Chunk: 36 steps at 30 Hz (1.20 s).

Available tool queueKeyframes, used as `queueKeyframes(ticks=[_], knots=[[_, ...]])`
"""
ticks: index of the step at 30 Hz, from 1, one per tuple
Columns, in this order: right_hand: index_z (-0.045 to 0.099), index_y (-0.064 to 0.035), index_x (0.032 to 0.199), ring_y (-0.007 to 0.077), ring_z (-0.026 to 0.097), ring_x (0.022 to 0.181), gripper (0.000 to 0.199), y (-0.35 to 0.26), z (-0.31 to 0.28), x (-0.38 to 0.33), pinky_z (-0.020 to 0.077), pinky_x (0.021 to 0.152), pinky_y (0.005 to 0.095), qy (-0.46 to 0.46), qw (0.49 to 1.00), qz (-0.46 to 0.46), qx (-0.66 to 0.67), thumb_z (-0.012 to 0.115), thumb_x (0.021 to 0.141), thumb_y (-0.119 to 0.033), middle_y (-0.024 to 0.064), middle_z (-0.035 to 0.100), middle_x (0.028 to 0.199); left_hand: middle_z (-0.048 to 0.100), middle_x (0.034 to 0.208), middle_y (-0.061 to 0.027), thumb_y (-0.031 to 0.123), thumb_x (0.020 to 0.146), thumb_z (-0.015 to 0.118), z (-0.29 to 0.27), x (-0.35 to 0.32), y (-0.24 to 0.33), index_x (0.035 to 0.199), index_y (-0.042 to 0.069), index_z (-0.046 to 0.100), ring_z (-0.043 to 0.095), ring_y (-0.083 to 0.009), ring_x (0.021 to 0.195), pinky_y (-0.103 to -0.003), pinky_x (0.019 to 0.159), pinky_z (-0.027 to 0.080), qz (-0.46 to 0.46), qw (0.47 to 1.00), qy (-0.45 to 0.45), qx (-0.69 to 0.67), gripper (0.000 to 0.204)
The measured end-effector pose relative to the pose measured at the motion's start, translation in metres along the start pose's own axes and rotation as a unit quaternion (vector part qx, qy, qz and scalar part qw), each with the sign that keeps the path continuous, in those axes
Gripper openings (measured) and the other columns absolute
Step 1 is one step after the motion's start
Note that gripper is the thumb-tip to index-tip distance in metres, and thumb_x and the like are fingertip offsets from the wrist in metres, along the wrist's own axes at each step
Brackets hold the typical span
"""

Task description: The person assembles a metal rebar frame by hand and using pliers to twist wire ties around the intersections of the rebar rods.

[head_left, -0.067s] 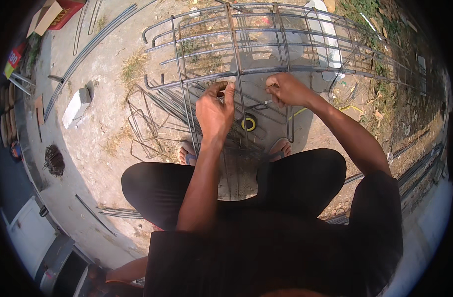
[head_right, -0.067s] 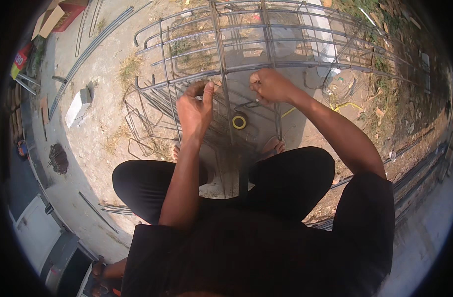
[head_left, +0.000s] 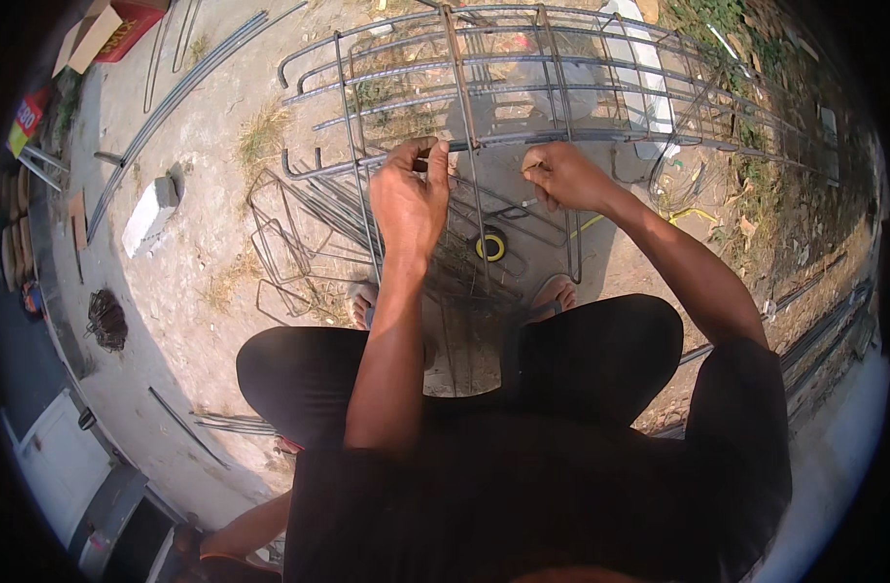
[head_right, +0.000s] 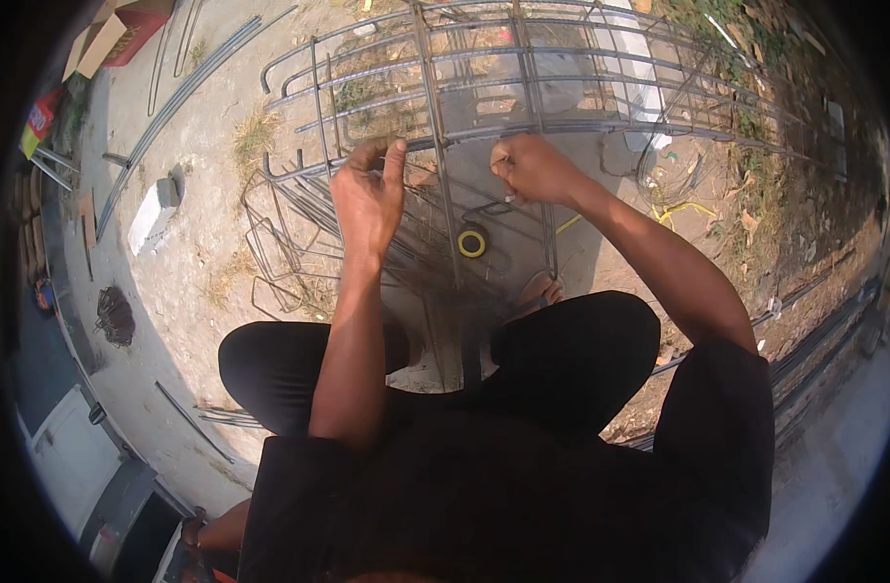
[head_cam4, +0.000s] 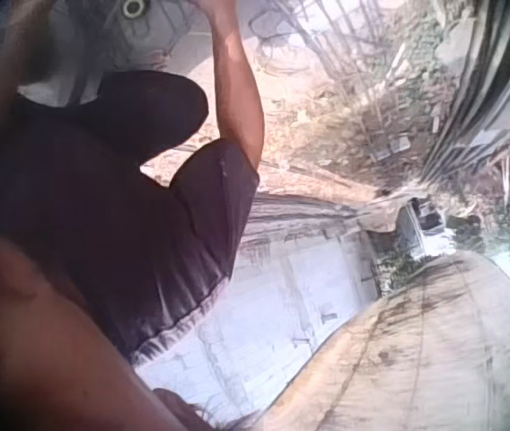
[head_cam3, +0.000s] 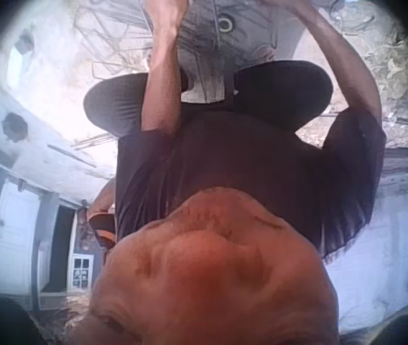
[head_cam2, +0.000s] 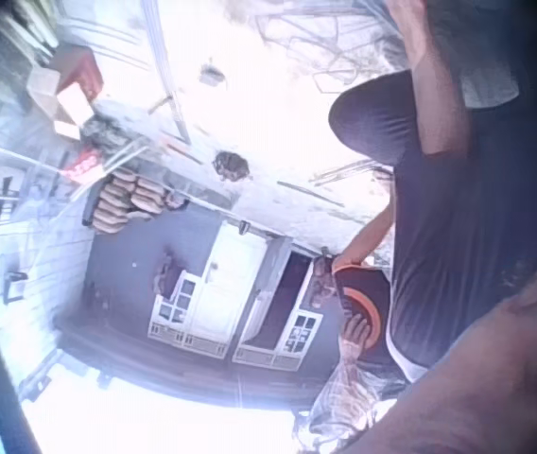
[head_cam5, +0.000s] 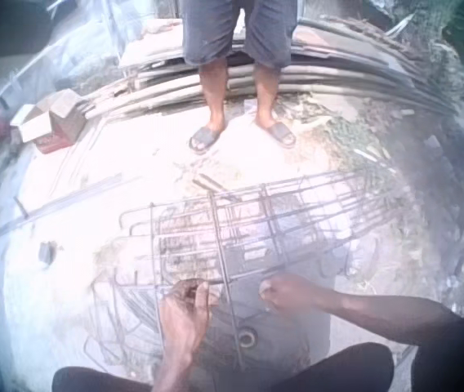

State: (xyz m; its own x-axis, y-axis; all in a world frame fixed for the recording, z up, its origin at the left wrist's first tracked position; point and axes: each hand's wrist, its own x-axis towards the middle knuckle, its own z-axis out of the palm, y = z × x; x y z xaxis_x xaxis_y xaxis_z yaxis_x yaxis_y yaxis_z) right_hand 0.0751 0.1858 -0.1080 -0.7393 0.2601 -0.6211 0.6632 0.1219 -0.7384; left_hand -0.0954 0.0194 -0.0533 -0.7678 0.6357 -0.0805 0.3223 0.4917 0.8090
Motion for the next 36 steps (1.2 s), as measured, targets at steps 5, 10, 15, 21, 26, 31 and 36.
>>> queueKeyframes(ticks=[5,10,15,21,26,31,36], knots=[[0.064,0.0008,0.097,0.0096,0.056,0.051,0.017,0.000,0.033,0.018,0.0456,0.048,0.0280,0.120,0.984,-0.080,0.106,0.058,0.103,-0.014,0.0017,0.059,0.066,0.074,0.099,-0.0228,0.041,0.092,0.070,-0.009,0.098,-0.037,0.103,0.001,0.078,0.072,-0.0373,0.096,-0.043,0.085,0.054,0.072,0.936,-0.268,0.215,0.042],[0.071,-0.0010,0.096,0.0305,0.066,0.064,0.019,-0.001,0.040,0.040,0.0502,0.065,0.0427,0.243,0.955,-0.169,-0.031,0.062,0.096,-0.018,0.0167,0.065,0.069,0.074,0.096,-0.0239,0.040,0.086,0.076,0.032,0.107,-0.055,0.098,0.000,0.078,0.073,-0.0371,0.093,-0.042,0.086,0.055,0.055,0.917,-0.322,0.228,0.042],[0.072,-0.0009,0.092,0.0397,0.065,0.072,0.018,-0.009,0.042,0.035,0.0507,0.069,0.0462,0.267,0.949,-0.154,-0.064,0.065,0.093,-0.018,0.0214,0.066,0.075,0.076,0.082,-0.0165,0.017,0.080,0.082,0.034,0.092,-0.068,0.096,-0.003,0.078,0.070,-0.0225,0.073,-0.036,0.072,0.054,0.037,0.976,-0.210,0.050,0.026],[0.070,-0.0010,0.087,0.0419,0.068,0.084,0.016,-0.022,0.034,0.029,0.0522,0.073,0.0515,0.252,0.928,-0.158,-0.224,0.065,0.089,-0.016,0.0212,0.069,0.084,0.075,0.080,-0.0183,0.013,0.081,0.081,0.036,0.052,-0.050,0.089,-0.001,0.078,0.072,-0.0258,0.070,-0.037,0.071,0.054,0.088,0.991,-0.095,0.023,0.017],[0.069,0.0019,0.081,0.0430,0.068,0.084,0.009,-0.062,0.029,0.020,0.0539,0.072,0.0517,0.274,0.854,-0.199,-0.394,0.066,0.082,-0.007,0.0229,0.070,0.085,0.075,0.085,-0.0204,0.011,0.080,0.080,0.049,0.026,-0.049,0.090,-0.001,0.077,0.071,-0.0367,0.079,-0.042,0.079,0.054,0.142,0.990,-0.001,0.017,0.016],[0.064,0.0019,0.093,0.0448,0.067,0.083,0.015,-0.084,0.022,0.027,0.0527,0.071,0.0512,0.210,0.850,-0.252,-0.413,0.068,0.082,-0.006,0.0248,0.067,0.082,0.073,0.103,-0.0234,0.013,0.079,0.081,0.052,0.022,-0.063,0.097,0.001,0.077,0.066,-0.0371,0.104,-0.043,0.093,0.051,0.206,0.978,0.010,-0.032,0.021],[0.058,-0.0004,0.105,0.0458,0.066,0.078,0.025,-0.103,0.013,0.033,0.0522,0.070,0.0499,0.154,0.894,-0.264,-0.327,0.070,0.084,-0.008,0.0255,0.066,0.079,0.073,0.106,-0.0222,0.014,0.079,0.082,0.053,0.021,-0.068,0.098,0.002,0.078,0.064,-0.0363,0.104,-0.043,0.096,0.050,0.199,0.979,-0.005,-0.048,0.023]])
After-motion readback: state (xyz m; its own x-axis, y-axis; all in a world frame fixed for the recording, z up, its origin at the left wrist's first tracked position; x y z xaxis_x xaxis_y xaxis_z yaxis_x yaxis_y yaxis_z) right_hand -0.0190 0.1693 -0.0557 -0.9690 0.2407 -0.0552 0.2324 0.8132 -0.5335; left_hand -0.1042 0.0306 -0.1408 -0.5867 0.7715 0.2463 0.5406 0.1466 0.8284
